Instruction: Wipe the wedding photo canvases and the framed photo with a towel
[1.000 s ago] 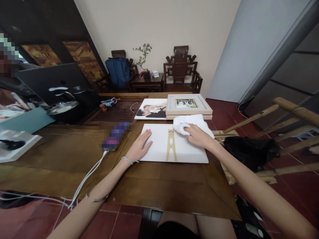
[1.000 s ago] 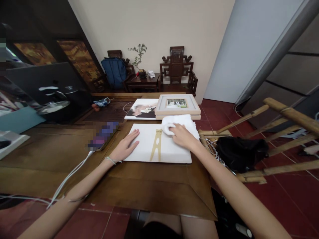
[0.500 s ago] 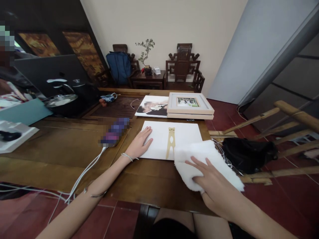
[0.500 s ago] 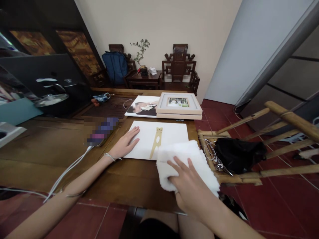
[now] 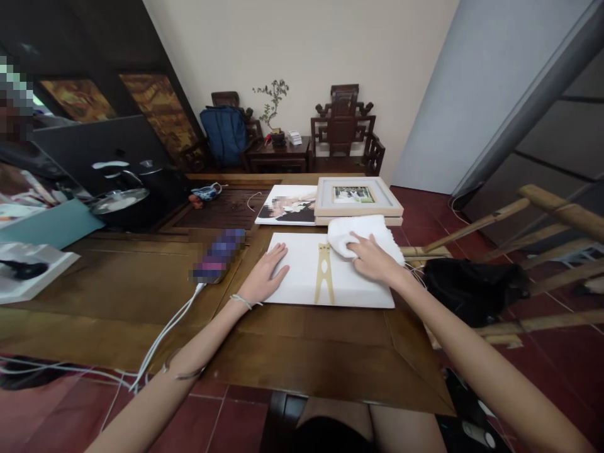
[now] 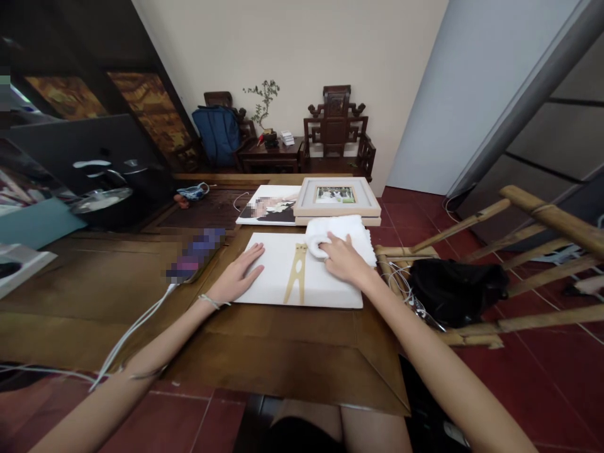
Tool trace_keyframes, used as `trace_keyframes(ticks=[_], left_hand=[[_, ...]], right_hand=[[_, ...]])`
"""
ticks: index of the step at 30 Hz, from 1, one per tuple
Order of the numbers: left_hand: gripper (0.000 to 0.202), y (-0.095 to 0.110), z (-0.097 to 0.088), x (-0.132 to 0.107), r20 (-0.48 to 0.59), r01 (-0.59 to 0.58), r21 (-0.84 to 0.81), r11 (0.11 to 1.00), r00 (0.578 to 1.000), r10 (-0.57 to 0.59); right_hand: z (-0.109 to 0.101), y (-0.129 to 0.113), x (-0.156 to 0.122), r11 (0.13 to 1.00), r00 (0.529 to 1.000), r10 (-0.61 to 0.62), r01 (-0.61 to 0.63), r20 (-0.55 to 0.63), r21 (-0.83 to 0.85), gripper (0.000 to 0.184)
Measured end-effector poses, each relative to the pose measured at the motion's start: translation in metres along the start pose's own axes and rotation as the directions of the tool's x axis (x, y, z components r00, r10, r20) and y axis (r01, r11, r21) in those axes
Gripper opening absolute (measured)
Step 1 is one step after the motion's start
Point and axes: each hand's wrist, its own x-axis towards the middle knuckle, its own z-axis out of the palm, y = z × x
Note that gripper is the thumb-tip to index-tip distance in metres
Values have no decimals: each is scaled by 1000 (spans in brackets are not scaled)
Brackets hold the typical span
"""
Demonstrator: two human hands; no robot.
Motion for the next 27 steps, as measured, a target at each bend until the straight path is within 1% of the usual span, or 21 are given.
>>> trace_keyframes(ticks=[3, 5, 7, 10, 12, 14, 15, 17, 20, 22, 24, 27], left_hand=[[51, 1, -1, 0, 6, -2, 7, 1000, 1000, 2], [52, 2, -1, 0, 9, -1, 13, 1000, 1000, 1], [53, 2, 0, 0, 9, 2, 21, 1000, 1000, -2], [53, 1, 1, 0, 2, -1, 23, 1000, 1000, 1], [51, 0, 1, 0, -4, -8, 17, 1000, 1000, 8], [51, 0, 2, 0, -9, -10, 13, 1000, 1000, 10], [51, 0, 2, 0, -9, -11, 13, 1000, 1000, 11], [51, -1, 2, 0, -5, -9, 17, 1000, 1000, 9], [52, -1, 2, 0, -1, -7, 18, 1000, 1000, 7], [52, 0, 1, 0, -3, -8, 18, 1000, 1000, 8], [52, 0, 1, 0, -3, -6, 20, 1000, 1000, 6], [50, 1, 0, 0, 8, 1, 23, 1000, 1000, -1]], right_hand=[[12, -9, -14, 999, 1000, -14, 14, -3, -42, 48], [15, -21, -34, 999, 999, -29, 29, 14, -45, 47], [14, -37, -60, 999, 998, -39, 40, 42, -26, 44], [4, -62, -99, 998, 993, -48, 44, 109, 41, 41], [-7, -75, -119, 994, 986, -60, 45, 154, 98, 42], [-19, -79, -128, 988, 979, -75, 47, 191, 149, 44], [-24, -77, -128, 985, 975, -80, 44, 208, 168, 44], [-32, -67, -118, 982, 971, -62, 18, 231, 190, 40], [-34, -41, -81, 978, 983, 5, -43, 184, 203, 31], [-27, -25, -49, 975, 995, 27, -48, 98, 218, 26], [-16, -16, -17, 972, 1000, 23, -26, 15, 235, 25], [2, -20, 17, 968, 1000, -10, 15, -23, 252, 31]])
